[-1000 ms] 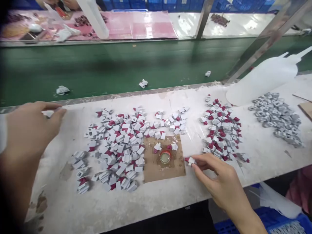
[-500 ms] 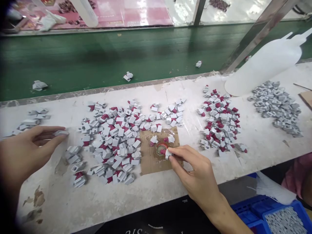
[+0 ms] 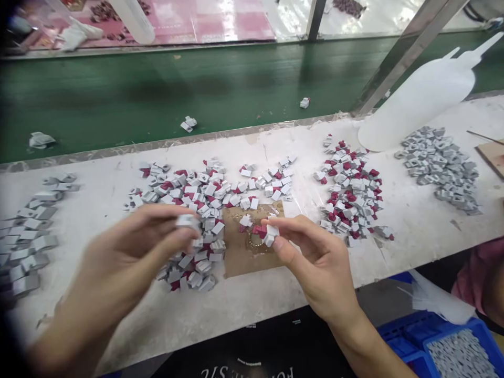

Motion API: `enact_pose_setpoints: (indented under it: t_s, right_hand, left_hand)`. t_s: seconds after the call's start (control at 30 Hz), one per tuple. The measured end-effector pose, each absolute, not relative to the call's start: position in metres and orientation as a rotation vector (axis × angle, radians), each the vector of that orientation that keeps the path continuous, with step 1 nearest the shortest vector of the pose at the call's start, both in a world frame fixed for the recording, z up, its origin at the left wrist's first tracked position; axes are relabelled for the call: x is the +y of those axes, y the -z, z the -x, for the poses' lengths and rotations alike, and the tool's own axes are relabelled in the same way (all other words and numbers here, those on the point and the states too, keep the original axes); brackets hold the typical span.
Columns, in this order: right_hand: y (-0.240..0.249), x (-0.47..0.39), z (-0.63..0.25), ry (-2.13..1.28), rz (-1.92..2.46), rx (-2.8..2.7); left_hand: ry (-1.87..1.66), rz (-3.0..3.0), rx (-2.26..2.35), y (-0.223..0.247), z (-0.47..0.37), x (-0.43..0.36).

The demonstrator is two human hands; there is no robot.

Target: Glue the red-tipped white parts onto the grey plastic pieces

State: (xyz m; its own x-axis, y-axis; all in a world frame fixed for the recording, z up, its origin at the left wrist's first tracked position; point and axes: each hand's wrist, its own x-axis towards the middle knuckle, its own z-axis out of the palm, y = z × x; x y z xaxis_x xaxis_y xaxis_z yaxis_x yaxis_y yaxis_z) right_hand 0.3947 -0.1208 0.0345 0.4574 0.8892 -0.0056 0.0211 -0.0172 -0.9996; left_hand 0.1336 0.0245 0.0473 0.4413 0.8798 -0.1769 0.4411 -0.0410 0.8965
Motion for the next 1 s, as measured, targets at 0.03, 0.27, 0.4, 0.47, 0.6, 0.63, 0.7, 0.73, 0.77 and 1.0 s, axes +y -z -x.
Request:
enact_pose_setpoints:
  t_s: [0.03, 0.27, 0.4, 0.47, 0.6, 0.63, 0.7, 0.73, 0.77, 1.0]
  right_hand:
    - [-0.035, -0.119, -0.395, -0.901, 1.364, -0.826]
    - [-0.033, -0.11, -0.4, -1.072, 1.242, -0.673]
    - [-0.03, -0.112, -0.402, -1.057, 1.225, -0.652]
    - [-0.03, -0.113, -0.402, -1.034, 1.238, -0.679]
    - [-0.037, -0.109, -0.403, -0.942, 1.339, -0.848]
    - [-0.039, -0.107, -0.403, -0.923, 1.356, -0.883]
    - [-0.043, -0.103, -0.404, -0.925, 1.339, -0.914]
    - [-0.045, -0.1, -0.406, -0.954, 1.308, -0.918]
    - [-0.046, -0.095, -0.408, -1.004, 1.27, -0.924]
    - [-0.045, 0.014, -0.466, -0.821, 1.558, -1.295]
  left_hand:
    - [-0.556, -1.549, 1.042, -0.053, -0.156, 0.016]
    - [-0.494, -1.235, 0.76, -0.059, -0.217, 0.0]
    - [-0.503, -1.224, 0.722, -0.058, -0.221, -0.001]
    - [-0.493, -1.234, 0.726, -0.058, -0.223, -0.001]
    - [-0.49, -1.295, 0.734, -0.054, -0.226, -0.003]
    - [-0.502, -1.316, 0.732, -0.054, -0.226, -0.003]
    - [-0.524, -1.358, 0.734, -0.054, -0.225, -0.001]
    - [-0.532, -1.378, 0.738, -0.055, -0.223, 0.002]
    - [-0.535, -1.4, 0.745, -0.057, -0.221, 0.006]
    - [-0.557, -1.756, 1.038, -0.078, -0.212, 0.063]
